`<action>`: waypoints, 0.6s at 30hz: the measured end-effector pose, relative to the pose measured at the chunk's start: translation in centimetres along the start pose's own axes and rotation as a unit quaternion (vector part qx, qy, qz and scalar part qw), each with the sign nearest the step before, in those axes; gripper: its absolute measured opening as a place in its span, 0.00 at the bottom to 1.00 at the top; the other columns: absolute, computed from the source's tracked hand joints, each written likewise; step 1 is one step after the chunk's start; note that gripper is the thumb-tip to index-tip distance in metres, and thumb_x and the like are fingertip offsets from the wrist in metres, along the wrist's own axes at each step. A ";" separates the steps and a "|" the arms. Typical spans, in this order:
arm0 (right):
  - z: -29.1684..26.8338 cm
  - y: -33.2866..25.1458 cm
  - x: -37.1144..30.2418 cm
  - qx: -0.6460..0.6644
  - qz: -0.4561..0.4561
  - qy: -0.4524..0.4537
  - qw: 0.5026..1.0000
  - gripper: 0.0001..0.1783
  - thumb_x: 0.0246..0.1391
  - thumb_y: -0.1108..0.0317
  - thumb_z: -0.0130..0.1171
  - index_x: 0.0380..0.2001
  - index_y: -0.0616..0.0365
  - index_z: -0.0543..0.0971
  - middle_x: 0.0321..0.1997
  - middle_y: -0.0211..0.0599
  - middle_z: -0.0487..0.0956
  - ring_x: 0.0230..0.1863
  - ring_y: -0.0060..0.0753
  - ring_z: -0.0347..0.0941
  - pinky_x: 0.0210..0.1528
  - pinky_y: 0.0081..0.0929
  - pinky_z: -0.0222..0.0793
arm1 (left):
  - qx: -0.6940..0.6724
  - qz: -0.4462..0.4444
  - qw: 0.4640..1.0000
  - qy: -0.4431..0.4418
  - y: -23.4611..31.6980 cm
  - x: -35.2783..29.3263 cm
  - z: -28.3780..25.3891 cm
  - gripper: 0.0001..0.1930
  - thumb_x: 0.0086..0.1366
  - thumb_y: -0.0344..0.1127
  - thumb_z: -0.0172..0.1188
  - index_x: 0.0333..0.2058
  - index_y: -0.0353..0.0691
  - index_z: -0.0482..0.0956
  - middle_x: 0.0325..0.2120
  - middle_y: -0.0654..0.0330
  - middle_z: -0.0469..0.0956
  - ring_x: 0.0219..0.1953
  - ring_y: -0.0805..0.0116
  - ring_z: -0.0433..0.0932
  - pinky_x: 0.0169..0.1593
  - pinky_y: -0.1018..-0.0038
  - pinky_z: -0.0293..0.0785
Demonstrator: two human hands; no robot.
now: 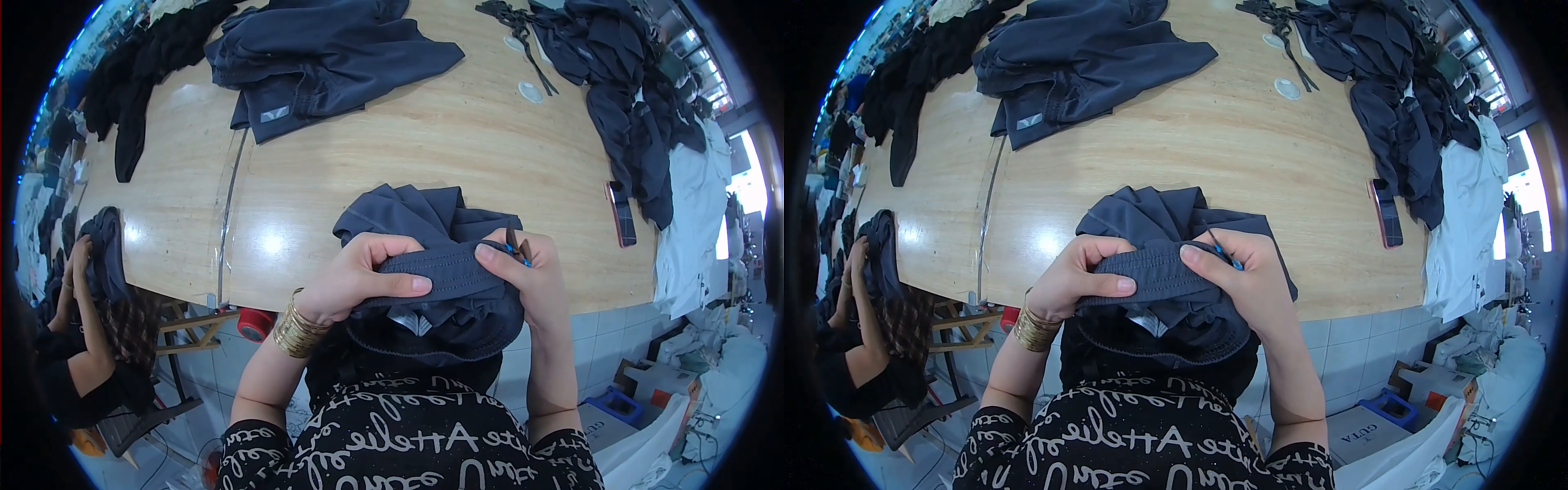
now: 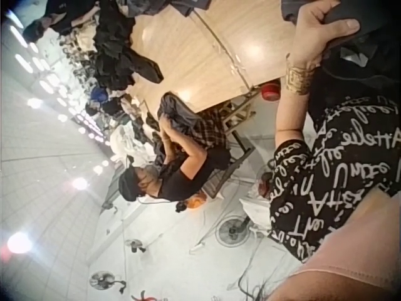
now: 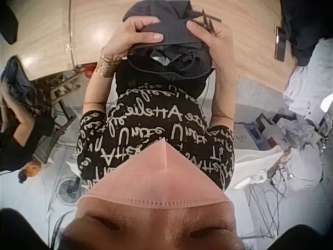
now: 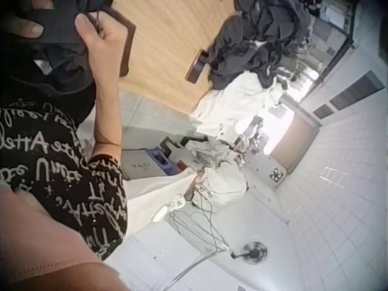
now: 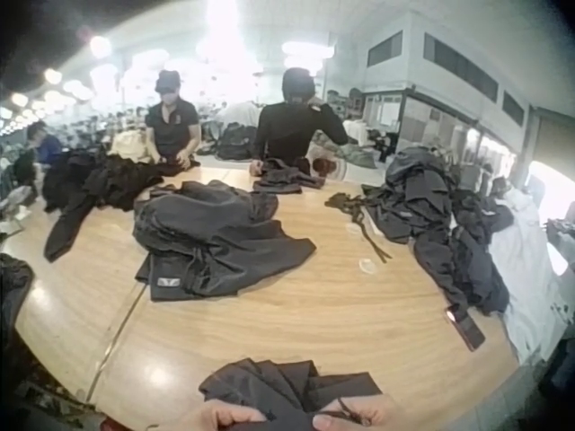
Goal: Inspecting and trimming loose threads from garments at a textile manufacturing facility.
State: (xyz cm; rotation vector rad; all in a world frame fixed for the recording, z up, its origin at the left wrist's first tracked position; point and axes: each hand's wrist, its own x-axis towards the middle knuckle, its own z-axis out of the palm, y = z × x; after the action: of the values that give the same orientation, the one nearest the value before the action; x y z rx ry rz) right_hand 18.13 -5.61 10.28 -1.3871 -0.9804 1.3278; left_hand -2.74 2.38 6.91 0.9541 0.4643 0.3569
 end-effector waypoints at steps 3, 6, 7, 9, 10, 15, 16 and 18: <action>0.4 0.2 -0.2 -0.126 -0.080 0.024 0.989 0.07 0.50 0.68 0.60 0.26 0.60 0.79 0.19 0.26 0.75 0.22 0.14 0.67 0.25 0.15 0.59 | 0.226 0.067 0.971 0.041 0.4 -0.2 0.5 0.09 0.53 0.26 0.65 0.34 0.35 0.79 0.26 0.67 0.77 0.27 0.80 0.73 0.32 0.83 0.68; 0.7 0.0 -0.9 -0.340 -0.281 0.022 0.897 0.09 0.41 0.70 0.61 0.30 0.56 0.81 0.21 0.32 0.74 0.19 0.27 0.66 0.22 0.18 0.57 | 0.482 0.378 0.763 0.207 -0.9 -0.1 0.6 0.12 0.46 0.21 0.64 0.33 0.36 0.80 0.19 0.64 0.71 0.20 0.73 0.71 0.24 0.79 0.65; 0.6 0.5 -1.0 -0.339 -0.282 0.021 0.897 0.09 0.41 0.70 0.61 0.30 0.56 0.81 0.21 0.32 0.74 0.19 0.27 0.66 0.22 0.18 0.57 | 0.484 0.377 0.762 0.208 -1.2 -0.2 0.7 0.12 0.46 0.21 0.64 0.33 0.36 0.80 0.19 0.64 0.71 0.20 0.73 0.71 0.24 0.79 0.65; 0.5 1.6 -1.1 -0.414 -0.473 0.052 0.776 0.13 0.37 0.70 0.61 0.32 0.53 0.82 0.24 0.28 0.75 0.18 0.24 0.64 0.20 0.21 0.55 | 0.513 0.470 0.678 0.238 -1.7 -0.6 0.9 0.18 0.38 0.18 0.62 0.33 0.37 0.80 0.16 0.62 0.66 0.16 0.68 0.68 0.20 0.77 0.62; 0.9 1.7 -1.4 -0.438 -0.500 0.075 0.743 0.14 0.36 0.69 0.61 0.32 0.51 0.82 0.25 0.27 0.75 0.17 0.21 0.62 0.19 0.20 0.52 | 0.506 0.499 0.658 0.250 -2.3 -0.5 0.6 0.20 0.34 0.18 0.61 0.32 0.37 0.81 0.16 0.65 0.65 0.15 0.71 0.66 0.18 0.77 0.60; 1.6 3.1 -1.6 -0.423 -0.551 0.114 0.710 0.13 0.39 0.65 0.61 0.33 0.50 0.82 0.26 0.27 0.76 0.16 0.20 0.61 0.18 0.18 0.50 | 0.493 0.536 0.642 0.239 -3.4 -0.5 -0.1 0.22 0.33 0.18 0.61 0.34 0.37 0.80 0.16 0.65 0.64 0.16 0.71 0.66 0.18 0.77 0.60; 1.7 3.2 -1.7 -0.421 -0.555 0.120 0.708 0.12 0.40 0.65 0.61 0.33 0.50 0.82 0.26 0.28 0.76 0.16 0.20 0.61 0.18 0.19 0.50 | 0.486 0.546 0.641 0.234 -3.4 -0.4 -0.1 0.22 0.34 0.18 0.61 0.34 0.37 0.80 0.16 0.65 0.64 0.16 0.72 0.65 0.18 0.77 0.60; 1.9 3.4 -1.9 -0.419 -0.559 0.128 0.704 0.12 0.41 0.65 0.61 0.33 0.50 0.82 0.27 0.28 0.76 0.16 0.20 0.61 0.18 0.19 0.50 | 0.474 0.543 0.650 0.240 -3.4 -0.1 0.4 0.21 0.35 0.18 0.61 0.34 0.37 0.79 0.16 0.65 0.65 0.16 0.71 0.65 0.19 0.77 0.60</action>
State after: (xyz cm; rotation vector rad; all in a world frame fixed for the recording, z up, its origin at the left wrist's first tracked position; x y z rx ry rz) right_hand 15.91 -8.06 7.49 -1.0943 -1.8927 -0.3029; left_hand -2.35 0.25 4.26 2.1752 0.5098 1.6130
